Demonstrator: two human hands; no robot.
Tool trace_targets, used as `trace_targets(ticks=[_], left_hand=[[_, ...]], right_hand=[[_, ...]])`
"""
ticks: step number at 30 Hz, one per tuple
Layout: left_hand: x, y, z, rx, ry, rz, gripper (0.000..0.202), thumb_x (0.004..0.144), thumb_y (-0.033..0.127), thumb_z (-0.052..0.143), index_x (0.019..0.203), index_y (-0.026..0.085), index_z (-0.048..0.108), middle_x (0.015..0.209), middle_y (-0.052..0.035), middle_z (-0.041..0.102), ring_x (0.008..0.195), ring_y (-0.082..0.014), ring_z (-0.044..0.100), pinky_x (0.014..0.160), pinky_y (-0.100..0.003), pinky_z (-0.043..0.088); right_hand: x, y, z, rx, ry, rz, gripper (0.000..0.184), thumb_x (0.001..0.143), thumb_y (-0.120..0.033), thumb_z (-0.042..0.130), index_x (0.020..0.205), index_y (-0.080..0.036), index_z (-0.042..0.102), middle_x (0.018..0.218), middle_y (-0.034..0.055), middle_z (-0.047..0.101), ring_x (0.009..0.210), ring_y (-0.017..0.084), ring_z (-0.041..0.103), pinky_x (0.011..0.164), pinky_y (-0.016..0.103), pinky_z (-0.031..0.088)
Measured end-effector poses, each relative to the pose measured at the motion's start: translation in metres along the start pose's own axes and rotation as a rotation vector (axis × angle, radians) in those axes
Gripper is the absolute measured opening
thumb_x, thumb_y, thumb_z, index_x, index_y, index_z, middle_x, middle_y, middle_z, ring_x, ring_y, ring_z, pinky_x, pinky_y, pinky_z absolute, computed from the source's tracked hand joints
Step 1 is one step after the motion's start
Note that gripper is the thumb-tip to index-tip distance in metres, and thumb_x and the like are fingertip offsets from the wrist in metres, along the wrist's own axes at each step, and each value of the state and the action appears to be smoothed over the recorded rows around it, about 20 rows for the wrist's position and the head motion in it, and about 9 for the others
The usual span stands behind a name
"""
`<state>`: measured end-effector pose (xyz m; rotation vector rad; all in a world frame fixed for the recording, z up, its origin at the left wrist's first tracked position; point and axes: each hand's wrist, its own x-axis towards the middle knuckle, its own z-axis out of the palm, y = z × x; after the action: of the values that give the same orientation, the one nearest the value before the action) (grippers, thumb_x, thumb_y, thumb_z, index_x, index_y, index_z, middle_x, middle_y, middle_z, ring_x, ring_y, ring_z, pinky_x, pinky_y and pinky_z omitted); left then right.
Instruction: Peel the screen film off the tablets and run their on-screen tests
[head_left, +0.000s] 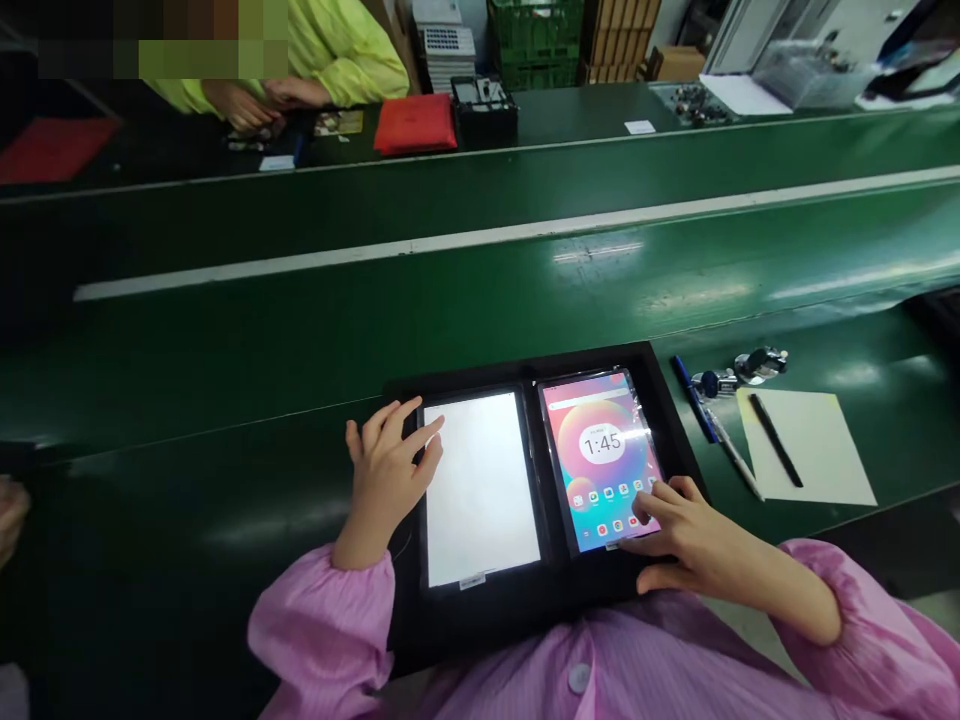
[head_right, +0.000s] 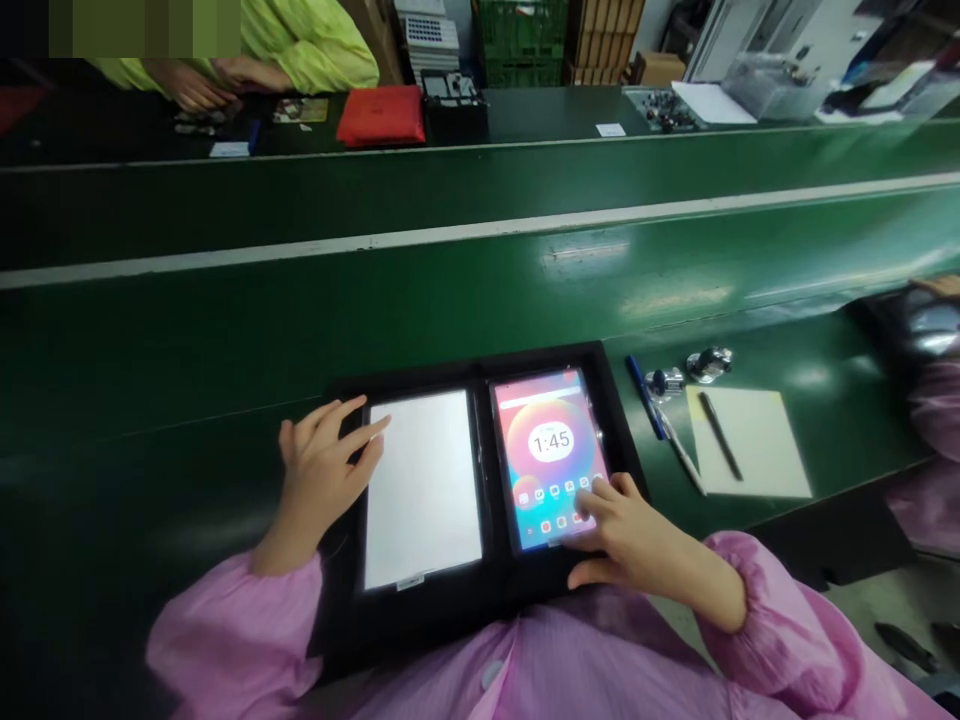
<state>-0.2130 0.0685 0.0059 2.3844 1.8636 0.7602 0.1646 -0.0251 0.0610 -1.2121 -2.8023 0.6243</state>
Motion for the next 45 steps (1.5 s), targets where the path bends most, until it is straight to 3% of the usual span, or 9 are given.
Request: trace_targets(ticks=[5,9,17,23,28,34,40,45], left_hand=[[0.000,-0.001,0.003,-0.002,-0.004,-0.012,0.034,0.097,0.025,0.050,0.098,0.031,0.084,0.128,-0.0125,0.073,0.125,-0.0379,0.058,0.116,-0.079,0.027],[0.000,-0.001,0.005,-0.009,0.017,-0.001,0.033,0.096,0.025,0.052,0.096,0.032,0.084,0.126,-0.0123,0.074,0.124,-0.0379,0.059,0.114,-0.079,0.031],[0.002,0.002,0.003,-0.040,-0.009,-0.030,0.033,0.096,0.028,0.051,0.097,0.031,0.084,0.127,-0.0138,0.073,0.125,-0.0399,0.058,0.113,-0.080,0.030],[0.003,0.003,0.002,-0.048,-0.011,-0.042,0.030,0.093,0.029,0.055,0.095,0.033,0.084,0.127,-0.0109,0.074,0.125,-0.0381,0.059,0.116,-0.076,0.031],[0.003,0.003,0.002,-0.058,0.005,-0.040,0.030,0.093,0.029,0.054,0.093,0.032,0.084,0.126,-0.0113,0.074,0.125,-0.0393,0.060,0.114,-0.077,0.032],[0.004,0.003,0.002,-0.058,0.005,-0.046,0.032,0.093,0.030,0.053,0.092,0.032,0.084,0.125,-0.0114,0.075,0.125,-0.0395,0.060,0.114,-0.076,0.033],[0.004,0.003,0.002,-0.076,0.052,-0.058,0.031,0.095,0.034,0.053,0.105,0.030,0.082,0.125,-0.0108,0.075,0.124,-0.0354,0.062,0.119,-0.065,0.033],[0.002,0.003,0.002,-0.091,0.109,-0.082,0.034,0.097,0.034,0.050,0.116,0.026,0.077,0.121,-0.0121,0.076,0.120,-0.0340,0.065,0.117,-0.059,0.037]], right_hand=[[0.003,0.018,-0.002,-0.191,0.073,0.026,0.035,0.105,-0.057,0.054,0.110,-0.037,0.082,0.096,0.0075,0.063,0.085,0.022,0.053,0.080,0.038,0.039],[0.007,0.023,-0.004,-0.221,0.133,0.016,0.037,0.108,-0.052,0.049,0.111,-0.036,0.082,0.091,0.0070,0.063,0.081,0.021,0.054,0.079,0.038,0.041],[-0.001,0.019,-0.013,-0.079,0.080,-0.038,0.039,0.108,-0.051,0.050,0.120,-0.029,0.080,0.093,0.0077,0.062,0.085,0.021,0.056,0.080,0.038,0.043],[-0.013,0.016,-0.018,-0.057,0.006,-0.021,0.049,0.105,-0.060,0.043,0.104,-0.032,0.084,0.093,0.0073,0.061,0.083,0.021,0.054,0.080,0.039,0.041],[-0.010,0.028,-0.015,-0.232,0.081,0.039,0.045,0.111,-0.051,0.041,0.110,-0.035,0.083,0.089,0.0065,0.060,0.080,0.021,0.052,0.083,0.041,0.041],[-0.010,0.033,-0.010,-0.257,0.163,0.026,0.055,0.113,-0.048,0.031,0.107,-0.032,0.083,0.086,0.0067,0.060,0.077,0.021,0.053,0.083,0.042,0.041],[-0.009,0.028,-0.007,-0.221,0.155,-0.003,0.041,0.112,-0.046,0.044,0.126,-0.026,0.076,0.092,0.0079,0.067,0.082,0.021,0.059,0.084,0.041,0.042],[0.005,0.020,0.001,-0.278,0.181,-0.022,0.046,0.112,-0.043,0.045,0.153,-0.025,0.052,0.128,0.0105,0.073,0.114,0.030,0.061,0.100,0.048,0.039]])
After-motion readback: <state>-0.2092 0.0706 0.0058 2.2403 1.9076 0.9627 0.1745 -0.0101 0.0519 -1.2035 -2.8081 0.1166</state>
